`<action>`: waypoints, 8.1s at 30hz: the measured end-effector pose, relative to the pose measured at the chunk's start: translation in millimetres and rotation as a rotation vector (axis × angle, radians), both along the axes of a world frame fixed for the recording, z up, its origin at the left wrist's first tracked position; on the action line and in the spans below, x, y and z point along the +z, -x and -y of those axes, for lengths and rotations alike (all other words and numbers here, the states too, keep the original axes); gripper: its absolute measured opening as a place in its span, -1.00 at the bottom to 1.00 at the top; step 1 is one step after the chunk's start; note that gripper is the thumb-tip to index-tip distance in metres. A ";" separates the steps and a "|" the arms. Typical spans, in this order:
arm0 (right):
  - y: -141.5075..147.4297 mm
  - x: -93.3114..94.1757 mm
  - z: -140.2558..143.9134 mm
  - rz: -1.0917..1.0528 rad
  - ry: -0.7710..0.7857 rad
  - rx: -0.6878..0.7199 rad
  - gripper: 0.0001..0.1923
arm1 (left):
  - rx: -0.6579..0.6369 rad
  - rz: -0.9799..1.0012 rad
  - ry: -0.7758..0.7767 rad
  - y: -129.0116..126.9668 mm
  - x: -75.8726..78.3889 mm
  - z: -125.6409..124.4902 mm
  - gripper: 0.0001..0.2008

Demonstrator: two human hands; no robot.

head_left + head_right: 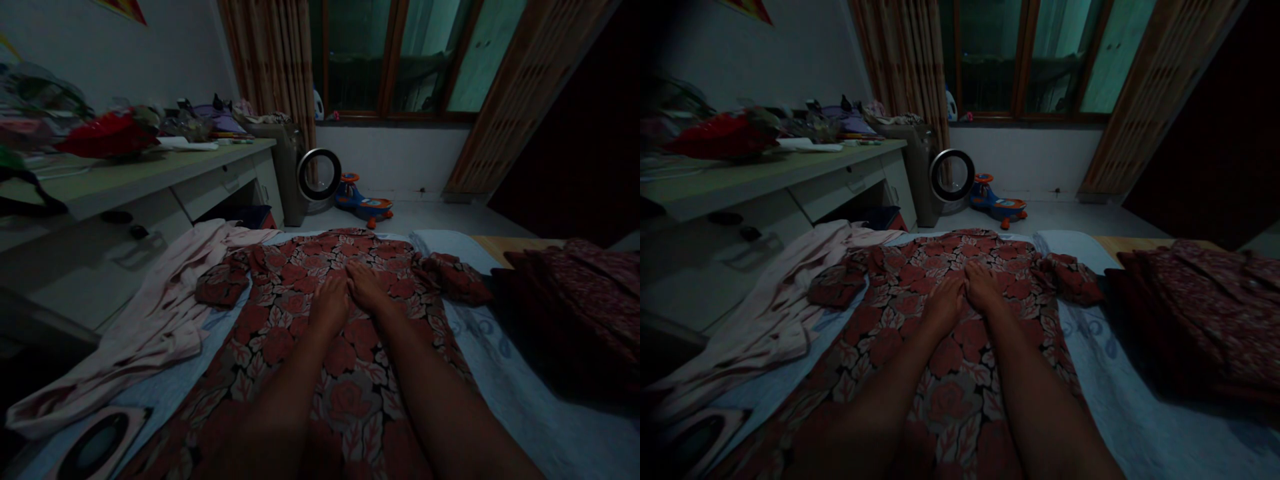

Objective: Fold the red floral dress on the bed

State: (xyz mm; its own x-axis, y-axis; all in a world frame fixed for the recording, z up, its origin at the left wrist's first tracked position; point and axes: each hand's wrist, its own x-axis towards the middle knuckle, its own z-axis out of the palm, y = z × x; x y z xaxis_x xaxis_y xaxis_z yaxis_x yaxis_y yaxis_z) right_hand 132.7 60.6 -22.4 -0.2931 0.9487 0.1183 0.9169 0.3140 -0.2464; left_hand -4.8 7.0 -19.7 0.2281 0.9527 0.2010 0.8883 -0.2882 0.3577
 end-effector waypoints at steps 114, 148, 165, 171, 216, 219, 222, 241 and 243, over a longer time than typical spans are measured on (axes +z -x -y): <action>3.5 7.0 4.3 -0.075 0.005 -0.028 -0.45 | 0.355 -0.186 -0.066 48.9 17.3 -90.2 -0.58; 2.7 5.3 3.1 -0.086 -0.023 -0.017 -0.47 | -0.017 -0.140 -0.002 34.9 7.8 -92.4 -0.64; 2.0 4.7 2.7 -0.091 -0.030 -0.016 -0.46 | -0.149 -0.075 0.011 27.6 7.7 -91.4 -0.61; 2.1 4.5 1.5 -0.096 -0.007 -0.028 -0.44 | 0.092 -0.125 0.003 32.4 9.3 -87.3 -0.61; -57.9 11.9 -15.0 -0.016 -0.024 -0.289 -0.66 | -0.334 -0.020 0.025 -11.3 5.8 -69.2 -0.51; -65.4 9.9 -16.6 0.008 -0.012 -0.365 -0.61 | -0.341 -0.017 0.008 -10.6 5.3 -69.3 -0.51; -67.9 7.1 -17.4 0.004 -0.018 -0.496 -0.54 | -0.344 -0.020 0.000 -11.1 4.7 -70.1 -0.58; -57.9 10.5 -9.7 0.008 -0.026 -0.503 -0.56 | -0.251 -0.058 -0.036 -21.7 1.5 -65.6 -0.57; -57.9 9.9 -9.8 0.012 -0.029 -0.534 -0.58 | -0.256 -0.052 -0.033 -21.7 1.7 -65.3 -0.57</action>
